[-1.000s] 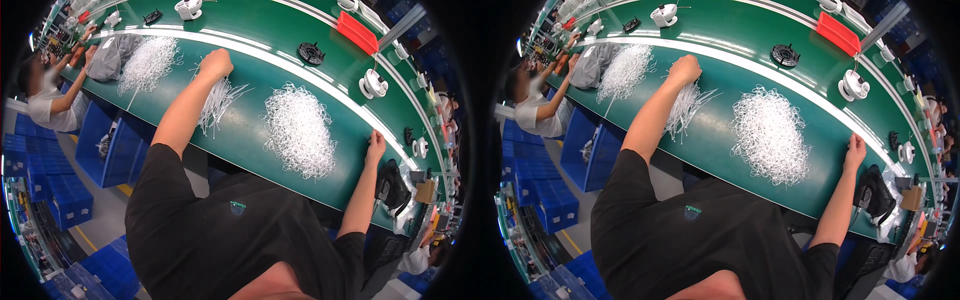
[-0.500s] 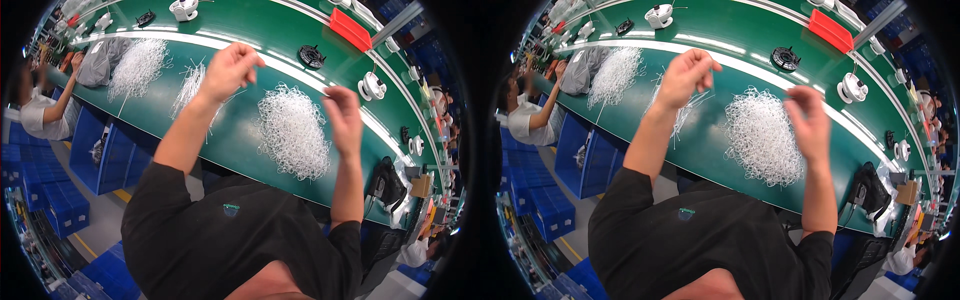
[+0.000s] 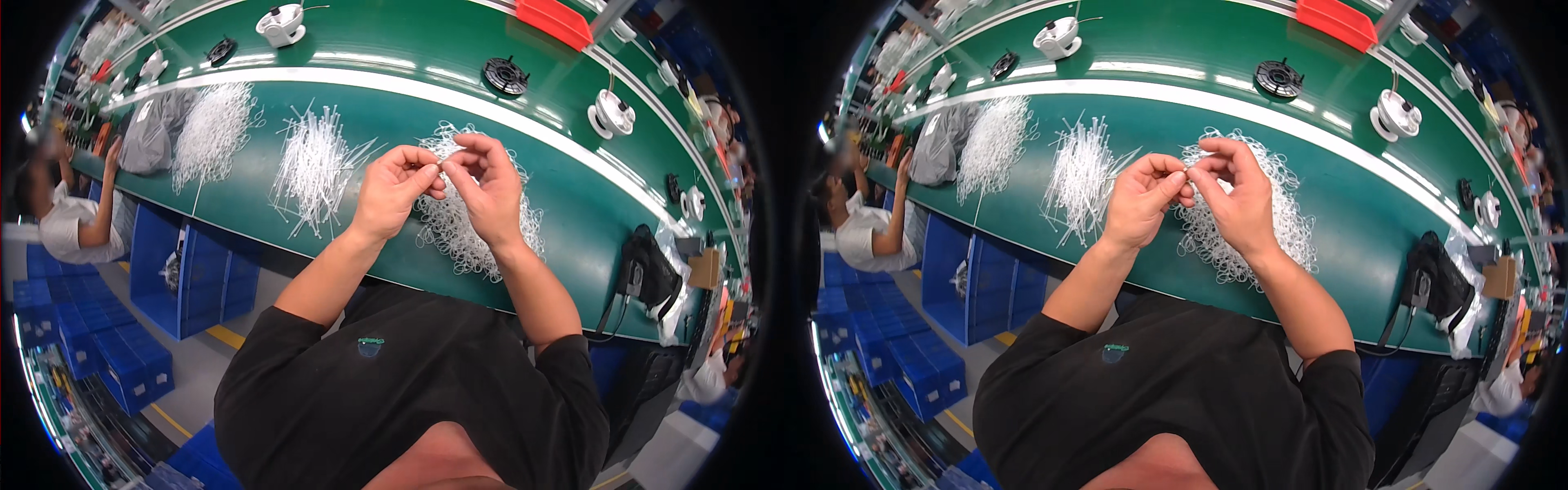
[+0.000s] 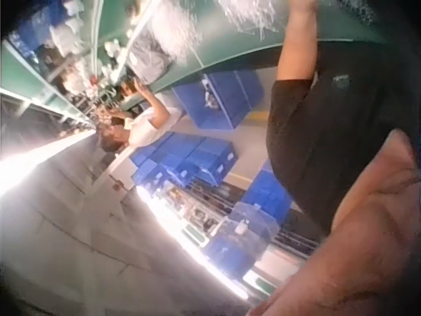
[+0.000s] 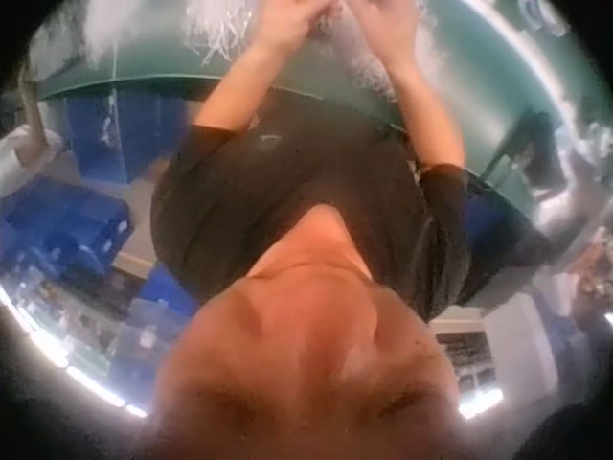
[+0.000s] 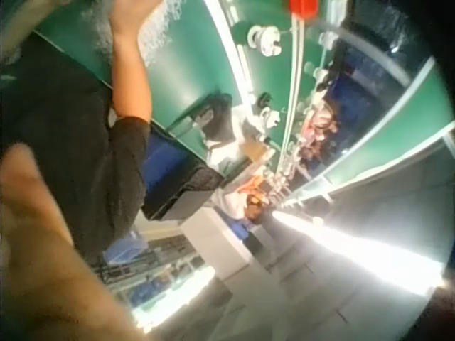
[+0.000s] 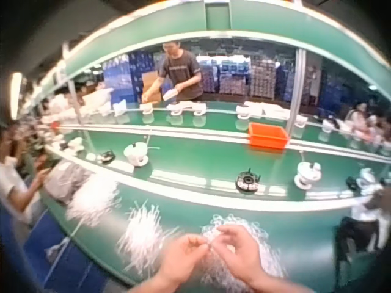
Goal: The person repeatedly picks white zip ties from a pile on a green workbench, threads each through a small white circular device, and secures it by hand. The person then places the device on the bench and repeats the process with additional units.
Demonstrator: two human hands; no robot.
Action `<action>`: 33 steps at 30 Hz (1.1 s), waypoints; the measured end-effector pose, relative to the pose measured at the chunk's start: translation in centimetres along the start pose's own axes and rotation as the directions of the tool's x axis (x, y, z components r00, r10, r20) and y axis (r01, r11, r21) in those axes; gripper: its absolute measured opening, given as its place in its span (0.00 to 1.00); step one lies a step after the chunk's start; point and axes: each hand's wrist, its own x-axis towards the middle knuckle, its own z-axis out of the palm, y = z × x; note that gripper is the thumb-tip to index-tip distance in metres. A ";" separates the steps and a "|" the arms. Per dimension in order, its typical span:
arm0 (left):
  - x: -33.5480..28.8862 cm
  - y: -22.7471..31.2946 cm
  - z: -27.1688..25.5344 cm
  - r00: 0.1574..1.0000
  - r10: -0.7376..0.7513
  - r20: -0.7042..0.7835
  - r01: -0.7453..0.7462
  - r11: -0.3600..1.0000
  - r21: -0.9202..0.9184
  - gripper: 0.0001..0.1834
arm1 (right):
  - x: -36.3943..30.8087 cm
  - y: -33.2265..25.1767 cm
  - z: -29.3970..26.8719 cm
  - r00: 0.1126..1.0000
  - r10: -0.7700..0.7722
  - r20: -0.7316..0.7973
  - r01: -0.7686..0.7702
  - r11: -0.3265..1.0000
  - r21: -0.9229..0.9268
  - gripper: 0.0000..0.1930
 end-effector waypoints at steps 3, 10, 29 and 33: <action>0.1 -0.5 0.0 0.999 -0.030 -0.021 0.029 0.999 -0.043 0.08 | -0.2 -0.1 0.2 0.999 0.044 0.004 -0.044 0.998 0.034 0.14; 0.8 0.1 0.2 0.998 -0.003 -0.066 -0.001 0.998 -0.067 0.07 | -0.2 -0.1 -0.4 0.987 -0.160 0.001 0.155 0.954 -0.255 0.05; 0.1 -0.8 0.8 0.994 0.092 -0.055 -0.066 0.927 0.369 0.06 | -0.3 -0.1 -0.8 1.000 -0.019 0.013 0.022 0.966 -0.259 0.04; 1.5 0.9 -0.5 0.990 0.136 -0.020 -0.084 0.716 0.693 0.07 | 0.0 0.4 -1.3 1.000 0.004 0.030 0.006 0.939 -0.345 0.05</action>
